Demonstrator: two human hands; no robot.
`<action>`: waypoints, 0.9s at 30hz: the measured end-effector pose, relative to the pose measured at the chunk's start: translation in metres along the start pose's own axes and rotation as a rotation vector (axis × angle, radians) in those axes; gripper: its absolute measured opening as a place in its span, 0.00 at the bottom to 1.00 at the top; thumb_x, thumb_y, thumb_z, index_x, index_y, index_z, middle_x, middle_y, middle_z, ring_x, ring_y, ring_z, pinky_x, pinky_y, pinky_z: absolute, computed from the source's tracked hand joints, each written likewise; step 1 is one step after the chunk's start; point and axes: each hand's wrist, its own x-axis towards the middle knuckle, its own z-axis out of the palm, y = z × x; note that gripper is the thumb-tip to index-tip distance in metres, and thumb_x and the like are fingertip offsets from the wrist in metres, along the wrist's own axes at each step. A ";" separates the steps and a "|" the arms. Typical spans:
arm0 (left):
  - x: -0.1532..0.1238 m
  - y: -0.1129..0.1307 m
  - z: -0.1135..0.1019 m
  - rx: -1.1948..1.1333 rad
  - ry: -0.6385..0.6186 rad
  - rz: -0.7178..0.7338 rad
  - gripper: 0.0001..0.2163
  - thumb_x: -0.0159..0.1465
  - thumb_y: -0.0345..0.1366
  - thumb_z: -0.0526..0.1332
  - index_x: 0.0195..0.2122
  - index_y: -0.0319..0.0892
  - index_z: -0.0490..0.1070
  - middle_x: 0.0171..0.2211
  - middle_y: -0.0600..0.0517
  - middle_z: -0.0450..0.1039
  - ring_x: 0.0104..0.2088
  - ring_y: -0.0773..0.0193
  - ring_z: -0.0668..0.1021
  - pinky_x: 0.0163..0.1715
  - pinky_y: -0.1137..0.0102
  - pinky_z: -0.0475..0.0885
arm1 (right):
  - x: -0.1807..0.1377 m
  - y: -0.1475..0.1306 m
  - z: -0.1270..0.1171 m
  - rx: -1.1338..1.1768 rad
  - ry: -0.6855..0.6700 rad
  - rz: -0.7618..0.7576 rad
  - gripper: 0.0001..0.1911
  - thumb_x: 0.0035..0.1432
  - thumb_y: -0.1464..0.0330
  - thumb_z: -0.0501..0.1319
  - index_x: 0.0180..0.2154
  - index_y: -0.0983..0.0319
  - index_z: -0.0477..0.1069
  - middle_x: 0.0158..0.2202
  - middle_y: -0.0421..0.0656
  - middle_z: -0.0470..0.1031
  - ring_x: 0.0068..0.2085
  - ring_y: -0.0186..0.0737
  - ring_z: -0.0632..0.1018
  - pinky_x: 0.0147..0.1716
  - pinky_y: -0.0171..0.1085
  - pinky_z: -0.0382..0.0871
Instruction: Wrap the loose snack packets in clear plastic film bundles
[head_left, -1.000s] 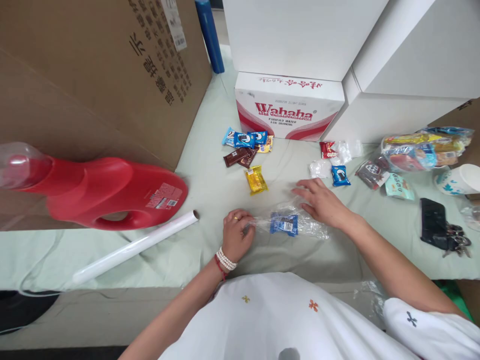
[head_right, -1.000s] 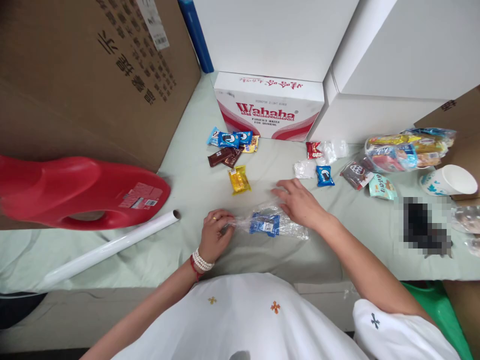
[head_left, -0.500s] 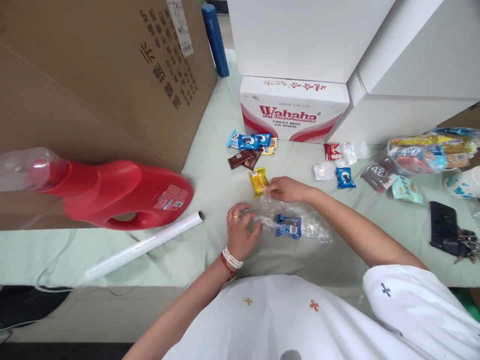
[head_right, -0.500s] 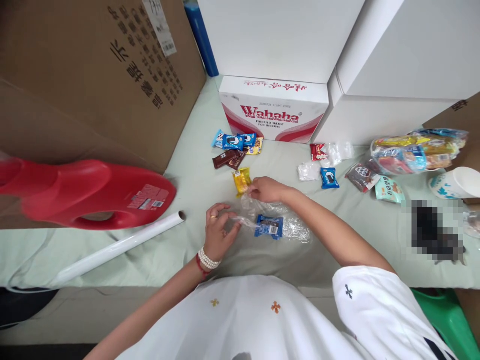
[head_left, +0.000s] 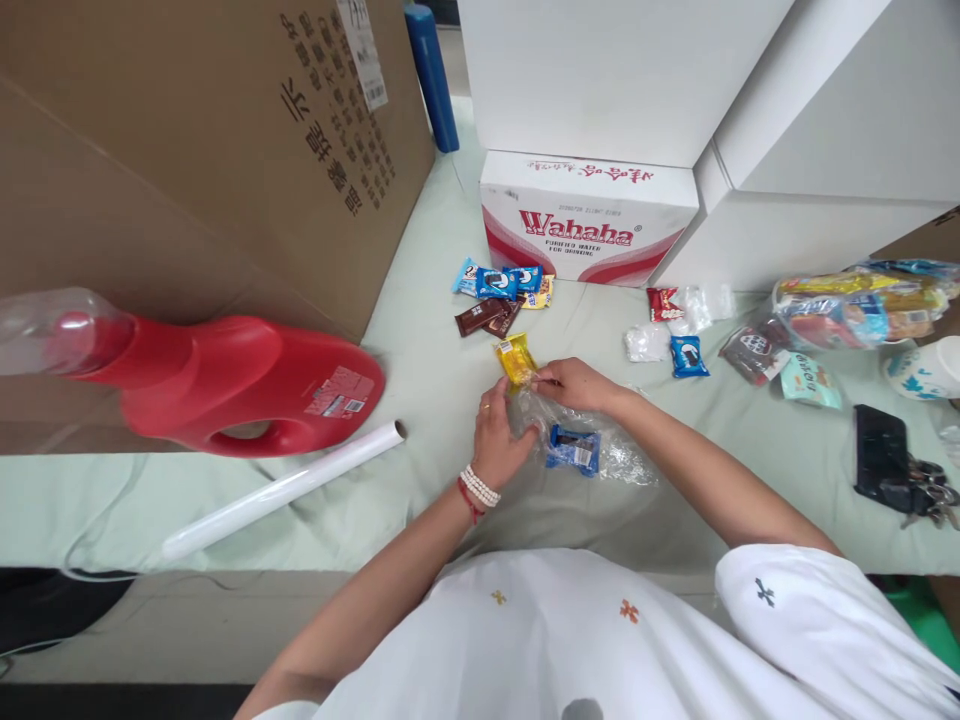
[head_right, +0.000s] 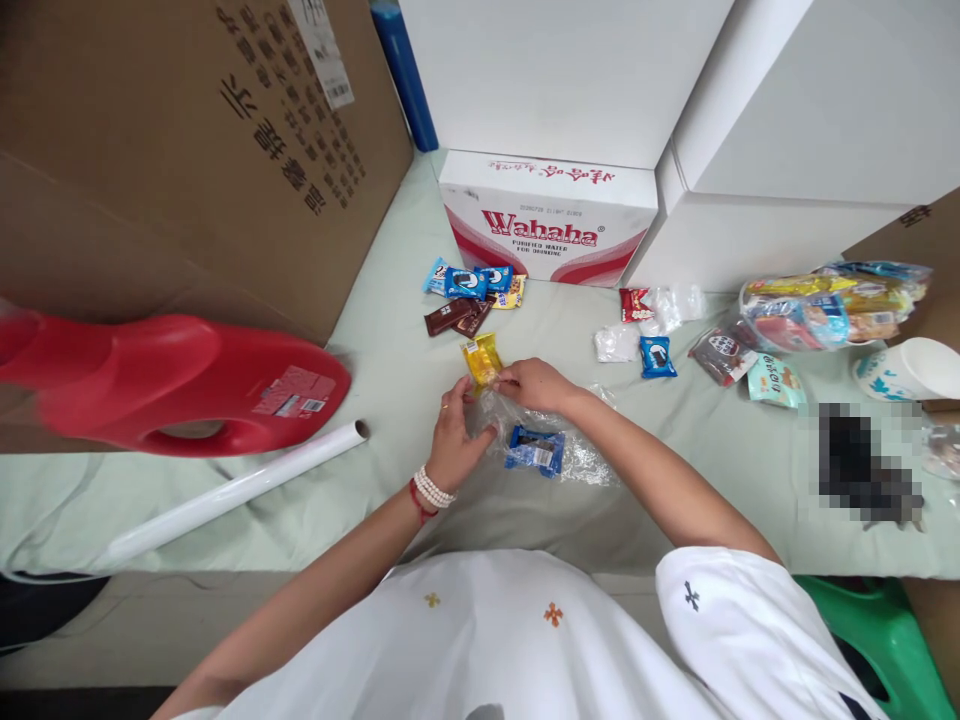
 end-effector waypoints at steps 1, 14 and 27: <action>-0.001 0.001 -0.003 0.033 0.013 0.036 0.36 0.59 0.37 0.64 0.69 0.43 0.56 0.60 0.38 0.66 0.58 0.47 0.71 0.59 0.49 0.67 | -0.001 0.001 0.001 0.001 0.008 -0.001 0.16 0.69 0.62 0.57 0.34 0.62 0.79 0.31 0.42 0.78 0.32 0.37 0.73 0.33 0.33 0.58; 0.006 0.006 -0.008 0.101 -0.062 0.226 0.04 0.62 0.35 0.63 0.32 0.44 0.77 0.51 0.45 0.72 0.60 0.48 0.67 0.62 0.50 0.64 | -0.011 0.000 0.004 0.013 0.049 -0.046 0.16 0.70 0.64 0.57 0.33 0.63 0.78 0.31 0.41 0.70 0.34 0.36 0.73 0.37 0.33 0.61; 0.017 0.007 0.001 0.220 -0.305 -0.248 0.03 0.61 0.38 0.63 0.32 0.46 0.74 0.28 0.49 0.77 0.35 0.53 0.80 0.34 0.66 0.66 | -0.067 -0.056 0.035 -0.315 0.022 -0.014 0.15 0.73 0.65 0.54 0.52 0.60 0.76 0.39 0.46 0.73 0.34 0.40 0.73 0.34 0.36 0.63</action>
